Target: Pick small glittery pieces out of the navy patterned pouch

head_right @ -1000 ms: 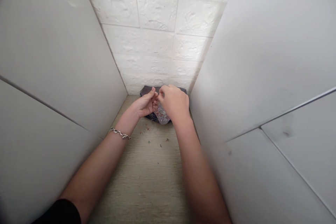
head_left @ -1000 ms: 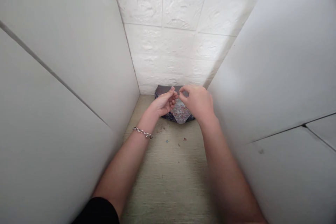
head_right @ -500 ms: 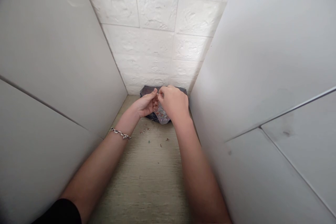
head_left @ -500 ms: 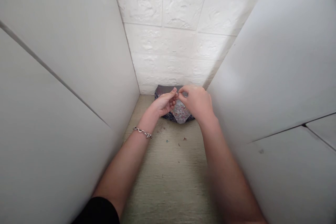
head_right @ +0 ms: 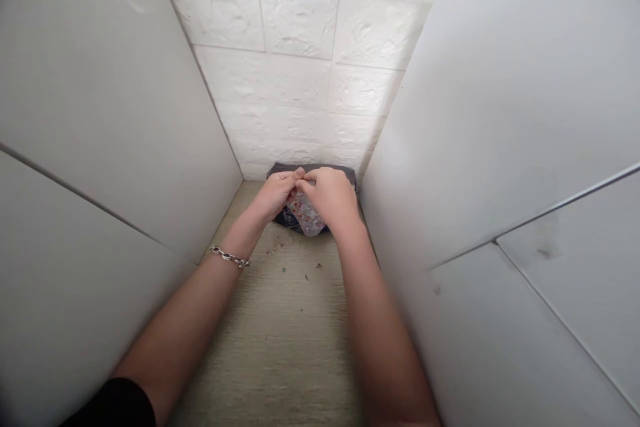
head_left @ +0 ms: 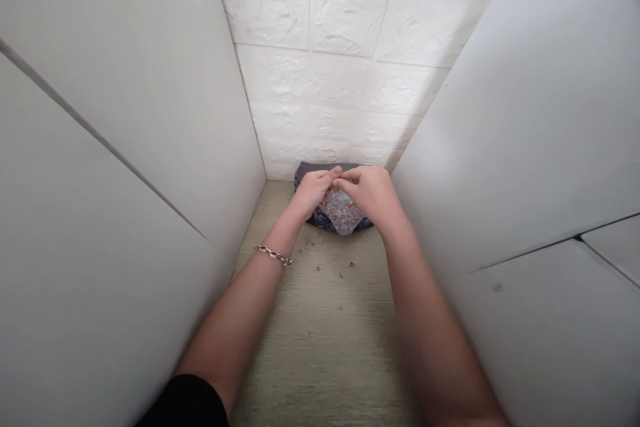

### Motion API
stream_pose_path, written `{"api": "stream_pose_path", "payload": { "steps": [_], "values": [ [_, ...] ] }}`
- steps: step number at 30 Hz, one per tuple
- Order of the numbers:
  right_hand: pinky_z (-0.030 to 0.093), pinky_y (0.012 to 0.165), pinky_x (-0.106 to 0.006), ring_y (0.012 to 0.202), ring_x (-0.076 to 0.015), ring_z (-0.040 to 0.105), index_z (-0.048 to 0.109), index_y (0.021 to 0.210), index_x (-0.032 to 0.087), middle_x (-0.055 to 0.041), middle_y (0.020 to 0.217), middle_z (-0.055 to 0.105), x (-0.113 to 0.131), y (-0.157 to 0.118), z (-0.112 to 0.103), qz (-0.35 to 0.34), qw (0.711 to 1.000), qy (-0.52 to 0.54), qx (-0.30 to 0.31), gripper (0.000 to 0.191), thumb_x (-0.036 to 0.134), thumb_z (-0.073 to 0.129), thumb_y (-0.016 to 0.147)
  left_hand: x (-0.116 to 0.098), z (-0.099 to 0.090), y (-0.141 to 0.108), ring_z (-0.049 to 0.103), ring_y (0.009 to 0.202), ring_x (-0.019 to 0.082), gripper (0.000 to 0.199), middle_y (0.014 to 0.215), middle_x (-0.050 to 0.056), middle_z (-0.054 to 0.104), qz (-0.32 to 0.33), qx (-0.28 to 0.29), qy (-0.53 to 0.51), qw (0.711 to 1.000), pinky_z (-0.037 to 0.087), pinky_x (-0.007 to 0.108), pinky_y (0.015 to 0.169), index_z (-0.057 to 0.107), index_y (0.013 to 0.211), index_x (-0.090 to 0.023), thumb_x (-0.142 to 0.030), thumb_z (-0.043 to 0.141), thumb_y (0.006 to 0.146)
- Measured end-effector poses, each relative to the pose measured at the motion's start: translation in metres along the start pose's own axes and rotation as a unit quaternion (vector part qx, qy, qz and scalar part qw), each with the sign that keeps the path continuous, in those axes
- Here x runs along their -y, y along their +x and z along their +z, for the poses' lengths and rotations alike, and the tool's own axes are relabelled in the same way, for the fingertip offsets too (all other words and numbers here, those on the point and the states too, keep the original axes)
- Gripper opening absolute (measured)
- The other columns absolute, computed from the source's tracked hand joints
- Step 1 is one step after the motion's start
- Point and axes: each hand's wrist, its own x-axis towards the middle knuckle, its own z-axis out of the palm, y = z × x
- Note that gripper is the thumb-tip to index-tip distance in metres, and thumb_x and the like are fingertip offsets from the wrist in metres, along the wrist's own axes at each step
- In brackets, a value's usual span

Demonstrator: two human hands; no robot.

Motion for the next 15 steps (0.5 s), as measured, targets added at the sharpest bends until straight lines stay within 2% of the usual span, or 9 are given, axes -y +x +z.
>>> {"api": "stream_pose_path", "payload": {
  "steps": [3,8,12,15],
  "values": [
    [0.033,0.061,-0.023,0.066,-0.0106,0.050,0.065,0.079,0.020,-0.0016,0.073,0.062,-0.003,0.002,0.002,0.014,0.998,0.066,-0.007,0.025,0.034,0.046,0.071,-0.003,0.001,0.000,0.024,0.041,0.003,0.041,0.044,-0.004,0.032,0.039,-0.014,0.049,0.998,0.014,0.021,0.041,0.047,0.049,-0.013,-0.050,0.055,0.064],
    [0.029,0.053,-0.022,0.055,-0.0084,0.040,0.052,0.062,0.016,0.0010,0.059,0.052,-0.001,0.001,0.000,0.045,0.995,0.087,-0.037,0.020,0.029,0.038,0.069,-0.008,0.001,0.001,0.030,0.041,0.004,0.039,0.045,-0.003,0.038,0.055,-0.048,0.061,0.995,0.020,0.020,0.042,0.051,0.052,-0.013,-0.049,0.054,0.066],
    [0.027,0.051,-0.021,0.054,-0.0081,0.036,0.040,0.055,0.017,0.0017,0.056,0.045,-0.001,-0.001,-0.003,0.025,0.996,0.090,0.010,0.019,0.027,0.032,0.069,-0.011,0.000,0.000,0.033,0.042,0.004,0.036,0.046,-0.002,0.041,0.053,-0.048,0.038,0.997,0.023,0.020,0.043,0.055,0.055,-0.014,-0.048,0.055,0.066],
    [0.026,0.051,-0.021,0.054,-0.0080,0.036,0.037,0.053,0.017,0.0020,0.055,0.043,-0.002,-0.002,-0.005,0.010,0.996,0.077,0.041,0.018,0.027,0.033,0.067,-0.014,0.002,-0.001,0.035,0.042,0.004,0.035,0.046,-0.002,0.042,0.045,-0.042,0.016,0.998,0.025,0.020,0.044,0.056,0.054,-0.013,-0.047,0.056,0.066]
  ]
}}
